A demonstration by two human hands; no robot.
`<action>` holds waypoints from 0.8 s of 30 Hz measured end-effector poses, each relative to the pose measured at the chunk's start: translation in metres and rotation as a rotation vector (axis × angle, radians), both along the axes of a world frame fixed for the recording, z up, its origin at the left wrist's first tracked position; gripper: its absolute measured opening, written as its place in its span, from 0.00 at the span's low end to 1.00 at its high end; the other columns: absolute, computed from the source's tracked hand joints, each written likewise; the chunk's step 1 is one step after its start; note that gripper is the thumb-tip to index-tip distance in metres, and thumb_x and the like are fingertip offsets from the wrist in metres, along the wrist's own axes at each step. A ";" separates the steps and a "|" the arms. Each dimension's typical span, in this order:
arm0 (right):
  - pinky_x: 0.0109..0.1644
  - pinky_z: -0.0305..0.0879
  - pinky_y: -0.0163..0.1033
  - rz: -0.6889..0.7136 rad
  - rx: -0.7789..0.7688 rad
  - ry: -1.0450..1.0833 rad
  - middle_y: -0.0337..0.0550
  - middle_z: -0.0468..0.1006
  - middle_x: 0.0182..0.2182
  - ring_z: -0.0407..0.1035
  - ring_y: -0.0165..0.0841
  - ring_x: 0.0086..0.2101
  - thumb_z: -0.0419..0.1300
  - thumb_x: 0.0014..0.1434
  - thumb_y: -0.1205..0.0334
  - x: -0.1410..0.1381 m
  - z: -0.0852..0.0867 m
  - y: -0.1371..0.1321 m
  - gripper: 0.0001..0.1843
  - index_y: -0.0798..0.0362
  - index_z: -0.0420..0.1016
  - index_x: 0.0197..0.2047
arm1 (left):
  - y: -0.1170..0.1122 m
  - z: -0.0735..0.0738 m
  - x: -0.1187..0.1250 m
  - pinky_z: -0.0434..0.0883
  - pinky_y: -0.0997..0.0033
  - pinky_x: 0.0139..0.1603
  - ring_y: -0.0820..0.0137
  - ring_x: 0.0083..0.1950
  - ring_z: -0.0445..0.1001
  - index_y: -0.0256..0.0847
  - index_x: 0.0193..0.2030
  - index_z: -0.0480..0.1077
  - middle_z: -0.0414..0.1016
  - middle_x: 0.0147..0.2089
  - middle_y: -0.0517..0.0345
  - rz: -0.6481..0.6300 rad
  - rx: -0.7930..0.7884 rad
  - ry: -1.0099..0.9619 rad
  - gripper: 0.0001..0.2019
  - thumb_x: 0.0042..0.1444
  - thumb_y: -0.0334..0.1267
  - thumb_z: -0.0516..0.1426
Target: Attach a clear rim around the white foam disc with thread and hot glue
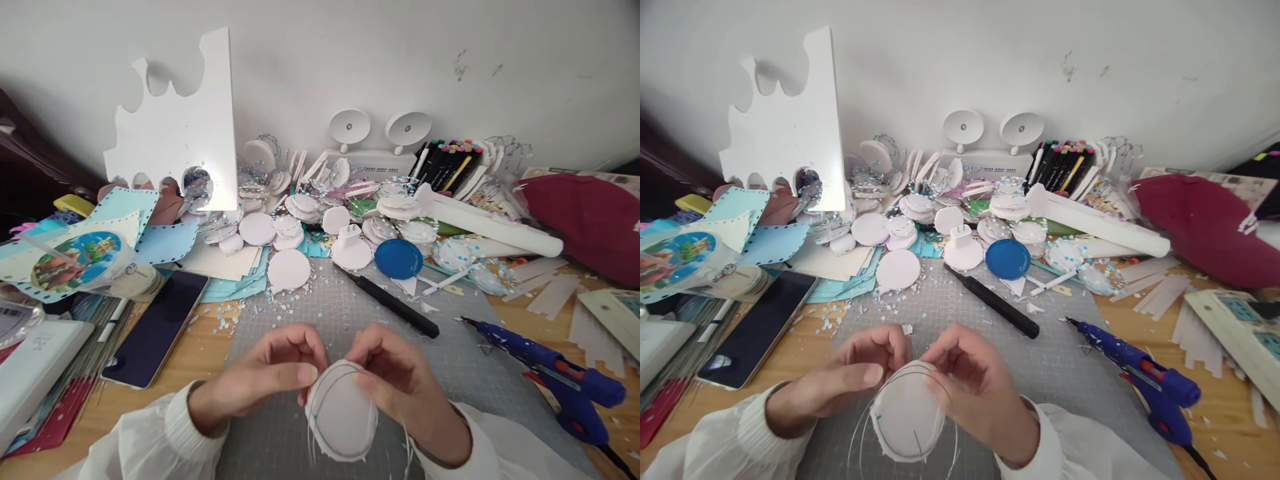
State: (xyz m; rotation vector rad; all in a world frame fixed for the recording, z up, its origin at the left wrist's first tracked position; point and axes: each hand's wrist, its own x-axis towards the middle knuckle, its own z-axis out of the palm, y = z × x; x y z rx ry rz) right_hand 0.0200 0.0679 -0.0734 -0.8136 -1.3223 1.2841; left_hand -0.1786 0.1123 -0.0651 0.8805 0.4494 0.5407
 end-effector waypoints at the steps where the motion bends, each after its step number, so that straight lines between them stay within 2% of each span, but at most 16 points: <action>1: 0.27 0.65 0.28 0.002 0.005 -0.003 0.37 0.71 0.25 0.65 0.26 0.24 0.63 0.60 0.60 0.000 0.000 0.000 0.05 0.52 0.74 0.35 | -0.001 0.000 0.000 0.63 0.78 0.29 0.76 0.27 0.66 0.36 0.34 0.72 0.70 0.28 0.59 -0.009 -0.002 0.013 0.15 0.51 0.46 0.66; 5: 0.27 0.64 0.29 -0.015 0.009 -0.014 0.38 0.72 0.25 0.65 0.26 0.25 0.64 0.59 0.61 -0.002 0.000 -0.002 0.04 0.52 0.74 0.35 | -0.002 -0.003 0.000 0.62 0.79 0.26 0.78 0.25 0.65 0.36 0.32 0.70 0.70 0.26 0.61 -0.039 -0.028 0.054 0.17 0.47 0.46 0.68; 10: 0.29 0.62 0.30 0.001 -0.107 0.017 0.38 0.72 0.26 0.64 0.26 0.26 0.65 0.59 0.58 -0.002 -0.003 -0.005 0.06 0.50 0.74 0.36 | -0.002 -0.005 -0.002 0.62 0.82 0.20 0.80 0.19 0.64 0.36 0.30 0.67 0.69 0.22 0.63 -0.138 -0.033 0.177 0.21 0.45 0.51 0.68; 13: 0.30 0.61 0.30 0.034 -0.141 0.024 0.37 0.71 0.27 0.63 0.26 0.26 0.65 0.59 0.56 -0.002 -0.006 -0.007 0.07 0.49 0.74 0.37 | -0.003 -0.006 -0.003 0.62 0.82 0.20 0.81 0.19 0.64 0.36 0.29 0.67 0.68 0.21 0.63 -0.171 -0.006 0.242 0.22 0.46 0.54 0.67; 16: 0.28 0.58 0.30 0.052 -0.208 0.067 0.36 0.70 0.27 0.61 0.26 0.26 0.63 0.61 0.54 -0.003 -0.006 -0.007 0.08 0.49 0.73 0.38 | -0.004 -0.007 -0.003 0.62 0.82 0.21 0.81 0.20 0.62 0.35 0.26 0.68 0.66 0.21 0.63 -0.110 0.071 0.230 0.21 0.48 0.53 0.66; 19: 0.27 0.55 0.29 0.078 -0.277 0.095 0.34 0.68 0.26 0.58 0.26 0.25 0.61 0.62 0.49 -0.004 -0.002 -0.005 0.12 0.49 0.69 0.39 | -0.006 -0.009 -0.003 0.61 0.82 0.22 0.81 0.21 0.61 0.34 0.26 0.69 0.66 0.22 0.62 0.013 0.129 0.192 0.19 0.51 0.50 0.65; 22: 0.26 0.52 0.30 0.136 -0.237 -0.017 0.33 0.62 0.24 0.53 0.25 0.24 0.59 0.63 0.47 -0.001 0.001 -0.003 0.17 0.52 0.66 0.32 | -0.006 -0.012 -0.003 0.61 0.82 0.23 0.81 0.22 0.61 0.34 0.27 0.69 0.67 0.23 0.62 0.113 0.148 0.168 0.17 0.53 0.47 0.65; 24: 0.26 0.49 0.31 0.182 -0.213 -0.074 0.33 0.59 0.22 0.51 0.25 0.24 0.56 0.65 0.49 0.000 0.002 -0.003 0.19 0.53 0.65 0.28 | -0.007 -0.012 -0.003 0.61 0.82 0.23 0.81 0.22 0.62 0.34 0.27 0.69 0.68 0.23 0.61 0.113 0.144 0.156 0.16 0.53 0.46 0.65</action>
